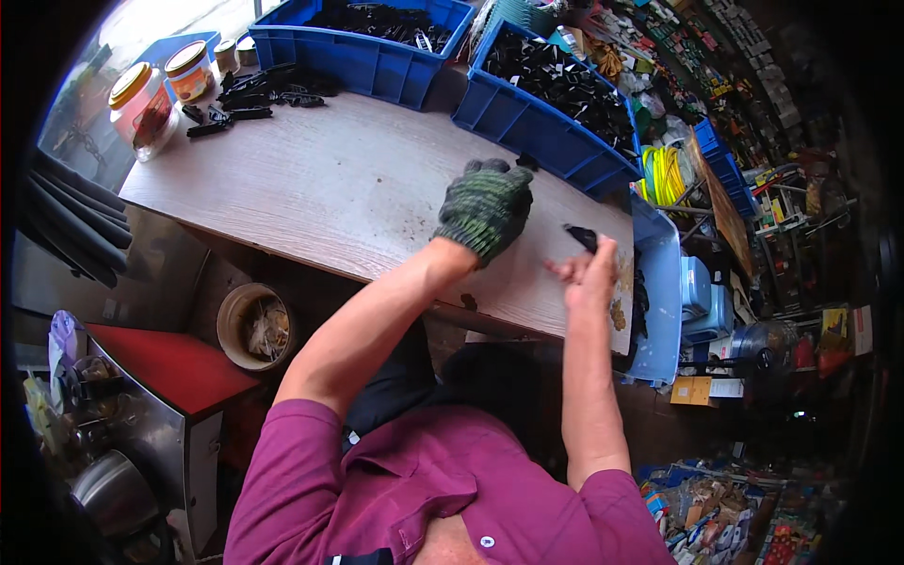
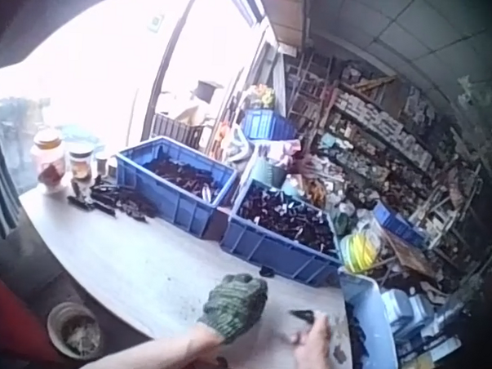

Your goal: Picking up small black plastic components from a blue bin, inspecting them, and placing them into another container.

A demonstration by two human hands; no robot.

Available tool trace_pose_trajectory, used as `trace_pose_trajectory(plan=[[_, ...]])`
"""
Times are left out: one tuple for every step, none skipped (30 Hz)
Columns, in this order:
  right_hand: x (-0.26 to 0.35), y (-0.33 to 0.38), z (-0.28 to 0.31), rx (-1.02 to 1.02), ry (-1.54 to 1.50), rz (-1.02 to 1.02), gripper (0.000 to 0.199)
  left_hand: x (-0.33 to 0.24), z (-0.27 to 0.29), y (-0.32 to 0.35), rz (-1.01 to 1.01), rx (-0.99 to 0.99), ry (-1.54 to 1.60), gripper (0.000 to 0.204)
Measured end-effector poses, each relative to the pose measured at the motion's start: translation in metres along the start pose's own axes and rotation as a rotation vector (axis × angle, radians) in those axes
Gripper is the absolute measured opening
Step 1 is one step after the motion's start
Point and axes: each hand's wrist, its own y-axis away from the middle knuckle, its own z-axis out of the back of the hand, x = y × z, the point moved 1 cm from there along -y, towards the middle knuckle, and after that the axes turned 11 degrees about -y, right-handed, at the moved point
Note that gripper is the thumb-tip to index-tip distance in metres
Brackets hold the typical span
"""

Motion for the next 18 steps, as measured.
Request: trace_pose_trajectory(plan=[[0.014,-0.014,0.011,-0.038,-0.041,0.001,0.035,-0.004,-0.005,-0.011,-0.029,0.05,-0.109,0.024],[0.03,-0.025,0.019,-0.118,-0.077,0.0,0.036,-0.005,-0.013,-0.019,-0.058,0.103,-0.22,0.024],[0.041,-0.035,0.024,-0.174,-0.062,0.124,0.037,-0.001,-0.021,-0.023,-0.063,0.095,-0.217,0.024],[0.049,-0.042,0.031,-0.245,-0.034,0.17,0.037,0.004,-0.031,-0.025,-0.129,0.165,-0.332,0.024],[0.054,-0.043,0.035,-0.319,-0.005,0.213,0.037,0.006,-0.037,-0.025,-0.192,0.239,-0.447,0.024],[0.055,-0.044,0.039,-0.37,0.012,0.206,0.037,0.007,-0.042,-0.024,-0.181,0.224,-0.415,0.024],[0.053,-0.044,0.042,-0.367,0.01,0.205,0.037,0.01,-0.046,-0.023,-0.181,0.222,-0.418,0.024],[0.048,-0.04,0.04,-0.285,0.057,0.15,0.04,0.01,-0.045,-0.021,-0.177,0.225,-0.368,0.024],[0.041,-0.036,0.038,-0.201,0.104,0.091,0.043,0.011,-0.043,-0.02,-0.171,0.227,-0.321,0.024],[0.03,-0.03,0.036,-0.09,0.138,0.067,0.04,0.009,-0.041,-0.016,-0.085,0.265,-0.26,0.023],[0.026,-0.027,0.034,-0.081,0.135,0.057,0.04,0.002,-0.036,-0.014,-0.078,0.266,-0.272,0.023],[0.019,-0.023,0.027,0.065,0.17,0.03,0.039,-0.001,-0.032,-0.009,0.048,0.261,-0.06,0.024],[0.012,-0.018,0.02,0.214,0.203,0.002,0.039,-0.004,-0.029,-0.005,0.176,0.248,0.15,0.026],[0.006,-0.002,0.004,0.269,0.183,-0.018,0.038,0.0,-0.033,0.001,0.189,0.234,0.215,0.029],[0.001,0.002,-0.003,0.294,0.182,-0.042,0.038,0.002,-0.038,0.006,0.194,0.22,0.285,0.032],[-0.004,0.005,-0.008,0.404,0.276,-0.036,0.037,0.005,-0.044,0.01,0.246,0.265,0.401,0.032],[-0.007,0.006,-0.01,0.506,0.369,-0.021,0.036,0.001,-0.047,0.012,0.327,0.342,0.564,0.027],[-0.012,0.009,-0.013,0.534,0.44,0.026,0.03,-0.001,-0.048,0.014,0.319,0.337,0.515,0.025]])
